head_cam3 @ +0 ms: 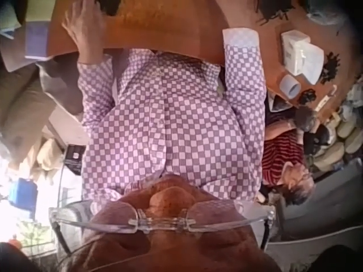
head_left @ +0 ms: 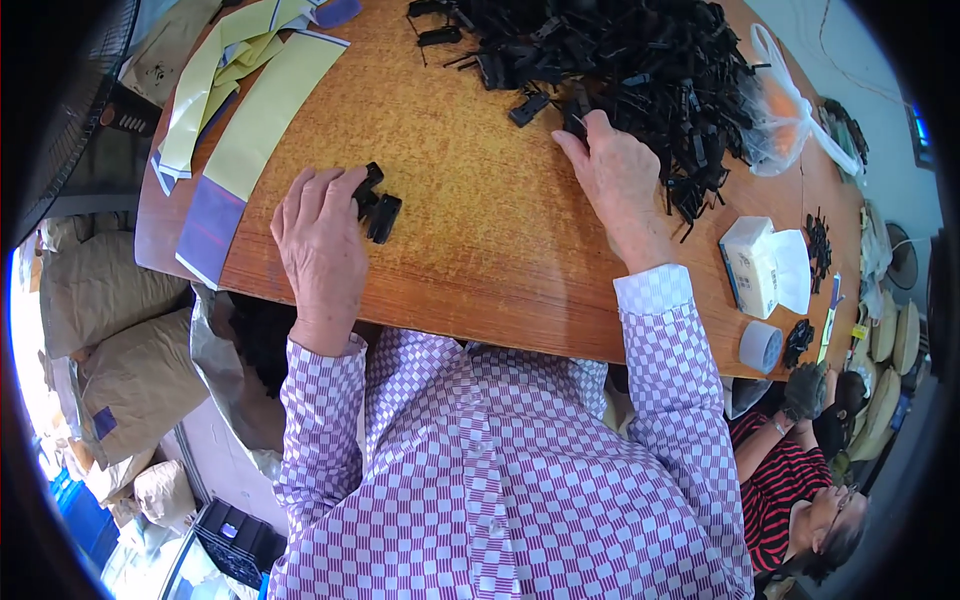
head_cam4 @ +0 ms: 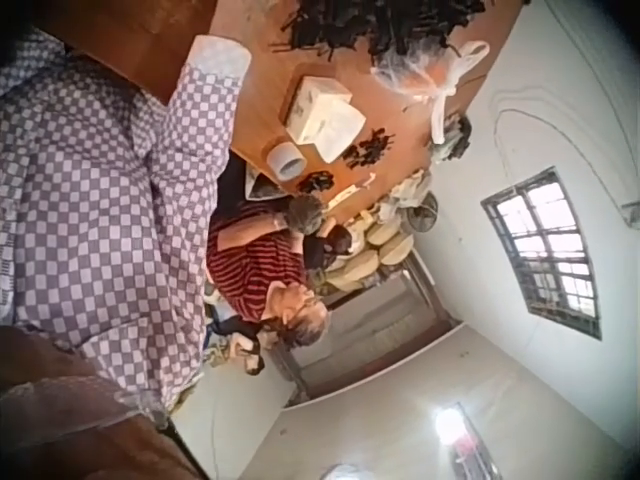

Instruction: Manually assembling or inspecting small black plastic components at a workbench.

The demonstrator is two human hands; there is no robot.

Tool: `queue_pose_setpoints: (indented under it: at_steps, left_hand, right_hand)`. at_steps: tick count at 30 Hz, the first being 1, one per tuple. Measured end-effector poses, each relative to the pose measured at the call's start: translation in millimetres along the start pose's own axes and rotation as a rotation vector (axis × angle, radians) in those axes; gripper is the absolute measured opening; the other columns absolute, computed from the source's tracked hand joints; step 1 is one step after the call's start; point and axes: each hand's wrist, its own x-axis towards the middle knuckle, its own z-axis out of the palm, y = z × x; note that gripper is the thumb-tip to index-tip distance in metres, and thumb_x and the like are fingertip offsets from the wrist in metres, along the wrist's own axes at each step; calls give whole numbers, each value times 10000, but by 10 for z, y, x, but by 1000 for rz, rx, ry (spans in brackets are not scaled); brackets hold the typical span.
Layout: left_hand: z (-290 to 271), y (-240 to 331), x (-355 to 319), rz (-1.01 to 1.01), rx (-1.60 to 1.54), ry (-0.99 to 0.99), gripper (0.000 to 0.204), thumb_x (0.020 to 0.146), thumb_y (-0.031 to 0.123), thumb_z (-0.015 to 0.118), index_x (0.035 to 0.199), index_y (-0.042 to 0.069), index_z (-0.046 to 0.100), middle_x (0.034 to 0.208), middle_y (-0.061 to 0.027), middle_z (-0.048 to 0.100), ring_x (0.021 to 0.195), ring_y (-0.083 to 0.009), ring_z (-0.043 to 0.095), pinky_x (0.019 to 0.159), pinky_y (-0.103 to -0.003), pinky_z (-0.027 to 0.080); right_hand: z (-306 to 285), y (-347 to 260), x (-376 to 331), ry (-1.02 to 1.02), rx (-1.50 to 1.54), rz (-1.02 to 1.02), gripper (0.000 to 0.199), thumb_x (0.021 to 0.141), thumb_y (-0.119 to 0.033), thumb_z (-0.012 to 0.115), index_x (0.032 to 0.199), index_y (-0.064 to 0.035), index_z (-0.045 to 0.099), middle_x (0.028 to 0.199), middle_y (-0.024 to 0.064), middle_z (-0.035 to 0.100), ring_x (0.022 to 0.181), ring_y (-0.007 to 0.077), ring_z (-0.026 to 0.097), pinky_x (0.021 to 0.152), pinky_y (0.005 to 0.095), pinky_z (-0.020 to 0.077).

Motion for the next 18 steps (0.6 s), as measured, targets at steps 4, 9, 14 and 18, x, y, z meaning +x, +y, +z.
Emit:
queue_pose_setpoints:
  at_steps: [4, 9, 14, 18]
  left_hand:
    - [59, -50, -25, -10, 1, -71, 347, 800, 53, 579, 1137, 134, 579, 1156, -78, 547, 1185, -293, 455, 982, -447, 330]
    - [26, 73, 5, -35, -22, -13, 337, 791, 74, 608, 1123, 124, 588, 1196, -100, 516, 1210, -294, 426, 1001, -452, 305]
    - [-23, 402, 39, -101, -673, -9, 252, 849, 96, 592, 1099, 68, 601, 1053, -123, 592, 1014, -248, 576, 770, -315, 468]
    - [8, 816, 79, -273, -1248, -448, 313, 963, 223, 482, 1190, 13, 530, 1042, -103, 621, 796, -125, 605, 630, -232, 458]
  right_hand:
    - [60, -1, 18, -19, -50, 61, 323, 836, -396, 640, 823, -82, 565, 579, 129, 603, 551, 310, 624, 460, 390, 483]
    - [104, 298, -59, 22, 643, 178, 223, 881, -291, 615, 817, -88, 547, 571, 6, 527, 440, 131, 489, 403, 270, 379]
    - [-329, 264, -187, -420, 1470, 675, 182, 932, -287, 557, 840, -131, 537, 572, -98, 356, 460, -7, 292, 395, 176, 207]
    - [-379, 310, -425, -438, 1500, 537, 134, 937, -230, 550, 938, -97, 552, 612, -79, 412, 489, 11, 348, 425, 175, 265]
